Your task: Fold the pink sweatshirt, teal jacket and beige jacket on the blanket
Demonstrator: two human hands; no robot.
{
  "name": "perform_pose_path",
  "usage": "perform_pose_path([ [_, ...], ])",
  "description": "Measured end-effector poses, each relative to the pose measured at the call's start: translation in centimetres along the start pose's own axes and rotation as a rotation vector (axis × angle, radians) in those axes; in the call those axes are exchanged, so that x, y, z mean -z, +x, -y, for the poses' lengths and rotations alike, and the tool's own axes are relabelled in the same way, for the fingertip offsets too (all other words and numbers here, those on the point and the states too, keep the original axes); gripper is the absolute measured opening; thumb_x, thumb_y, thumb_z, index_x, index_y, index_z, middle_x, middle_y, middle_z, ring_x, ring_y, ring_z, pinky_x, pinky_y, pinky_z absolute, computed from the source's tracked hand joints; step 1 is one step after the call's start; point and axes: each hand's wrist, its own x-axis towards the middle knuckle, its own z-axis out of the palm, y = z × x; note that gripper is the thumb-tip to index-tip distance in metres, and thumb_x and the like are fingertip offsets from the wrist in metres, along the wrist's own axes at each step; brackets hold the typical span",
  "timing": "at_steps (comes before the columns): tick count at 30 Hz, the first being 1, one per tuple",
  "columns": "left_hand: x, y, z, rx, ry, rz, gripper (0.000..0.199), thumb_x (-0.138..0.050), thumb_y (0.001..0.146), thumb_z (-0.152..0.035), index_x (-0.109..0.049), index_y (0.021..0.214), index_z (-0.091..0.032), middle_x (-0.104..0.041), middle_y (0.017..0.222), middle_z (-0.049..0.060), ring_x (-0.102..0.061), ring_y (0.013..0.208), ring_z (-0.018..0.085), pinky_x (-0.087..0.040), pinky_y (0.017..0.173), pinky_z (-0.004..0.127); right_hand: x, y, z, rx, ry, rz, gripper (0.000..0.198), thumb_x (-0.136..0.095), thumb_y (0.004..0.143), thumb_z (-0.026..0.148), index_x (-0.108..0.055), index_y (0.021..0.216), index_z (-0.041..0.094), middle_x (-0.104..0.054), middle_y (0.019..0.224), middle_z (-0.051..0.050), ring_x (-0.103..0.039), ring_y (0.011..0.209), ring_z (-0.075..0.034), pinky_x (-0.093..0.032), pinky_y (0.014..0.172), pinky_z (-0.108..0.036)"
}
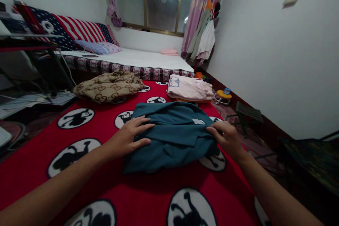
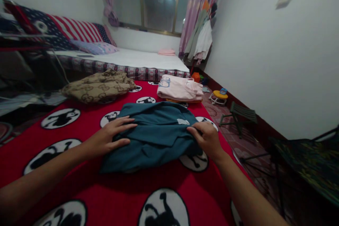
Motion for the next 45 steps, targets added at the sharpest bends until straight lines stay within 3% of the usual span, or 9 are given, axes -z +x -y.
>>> perform_pose_path([
  [5, -2.9, 0.8, -0.4, 0.013, 0.025, -0.010, 0.040, -0.054, 0.090, -0.048, -0.064, 0.125, -0.033, -0.053, 0.141, 0.005, -0.043, 0.134, 0.029, -0.029, 0.114, 0.052, -1.3, -0.8, -3.2, -0.266, -0.105, 0.136, 0.043, -0.052, 0.084, 0.059, -0.062, 0.070, 0.020, -0.064, 0.074, -0.005, -0.059, 0.074, -0.022, -0.044, 0.071, -0.033],
  [9, -2.6, 0.6, 0.2, 0.109, -0.051, -0.246, 0.033, -0.055, 0.089, -0.048, -0.072, 0.105, -0.026, -0.051, 0.139, 0.007, -0.046, 0.130, 0.027, -0.036, 0.111, 0.043, -3.3, -1.9, -4.3, -0.240, -0.117, -0.144, 0.051, -0.052, 0.083, 0.060, -0.061, 0.106, 0.016, -0.061, 0.113, -0.016, -0.054, 0.111, -0.030, -0.042, 0.096, -0.045],
  [14, -0.4, 2.1, 1.4, 0.273, -0.035, -0.605, 0.041, -0.048, 0.091, -0.047, -0.063, 0.121, -0.023, -0.048, 0.141, 0.008, -0.043, 0.132, 0.025, -0.033, 0.114, 0.042, -2.4, 0.4, 1.3, -0.078, -0.086, -0.260, 0.048, -0.051, 0.089, 0.047, -0.053, 0.128, 0.019, -0.051, 0.136, -0.015, -0.045, 0.129, -0.029, -0.035, 0.108, -0.048],
  [21, -4.0, 6.6, -0.7, 0.210, 0.046, -0.083, 0.066, -0.039, 0.091, -0.062, -0.042, 0.145, -0.025, -0.029, 0.157, 0.011, -0.015, 0.148, 0.032, -0.015, 0.117, 0.057, -5.3, 1.5, 7.8, 0.262, -0.179, 0.137, 0.063, -0.052, 0.090, 0.052, -0.037, 0.147, 0.030, -0.030, 0.157, -0.008, -0.022, 0.146, -0.031, -0.019, 0.115, -0.058],
  [26, -7.5, 7.5, -2.6, 0.147, 0.113, -0.052, 0.067, -0.045, 0.088, -0.065, -0.048, 0.142, -0.024, -0.026, 0.158, 0.012, -0.017, 0.147, 0.033, -0.013, 0.118, 0.055, -7.8, 0.4, 2.3, -0.109, -0.374, 0.101, 0.049, -0.039, 0.097, 0.043, -0.049, 0.139, 0.019, -0.041, 0.150, -0.016, -0.033, 0.140, -0.033, -0.034, 0.105, -0.058],
  [32, -3.7, 7.3, 0.3, 0.168, -0.156, -0.250, 0.051, -0.044, 0.093, -0.052, -0.060, 0.129, -0.020, -0.047, 0.146, 0.013, -0.043, 0.135, 0.026, -0.030, 0.114, 0.043, -7.8, -0.1, 1.6, -0.297, -0.481, -0.091, 0.074, -0.039, 0.091, 0.060, -0.038, 0.143, 0.008, -0.031, 0.151, -0.028, -0.030, 0.140, -0.040, -0.031, 0.106, -0.059],
  [35, -1.8, 6.8, 3.7, 0.331, -0.134, -0.422, 0.051, -0.043, 0.093, -0.049, -0.061, 0.127, -0.015, -0.056, 0.135, 0.015, -0.049, 0.128, 0.026, -0.034, 0.111, 0.040, -7.7, 0.1, 1.6, -0.437, -0.452, -0.059, 0.088, -0.040, 0.086, 0.068, -0.032, 0.144, 0.002, -0.046, 0.138, -0.032, -0.046, 0.128, -0.042, -0.036, 0.101, -0.054],
  [38, -2.1, 6.1, 5.8, 0.457, -0.097, -0.345, 0.059, -0.043, 0.091, -0.053, -0.056, 0.132, -0.013, -0.058, 0.131, 0.016, -0.051, 0.125, 0.029, -0.036, 0.109, 0.041, -7.2, 0.7, 1.5, -0.549, -0.431, 0.011, 0.097, -0.042, 0.082, 0.073, -0.031, 0.144, -0.001, -0.055, 0.128, -0.032, -0.056, 0.116, -0.042, -0.044, 0.092, -0.050],
  [45, -4.4, 6.0, 4.1, 0.457, 0.042, -0.339, 0.066, -0.050, 0.087, -0.057, -0.049, 0.137, -0.014, -0.061, 0.122, 0.017, -0.056, 0.115, 0.032, -0.044, 0.099, 0.042, -5.9, 2.1, 1.5, -0.685, -0.405, 0.173, 0.089, -0.047, 0.075, 0.078, -0.052, 0.128, 0.006, -0.066, 0.110, -0.027, -0.065, 0.099, -0.041, -0.049, 0.077, -0.047],
])
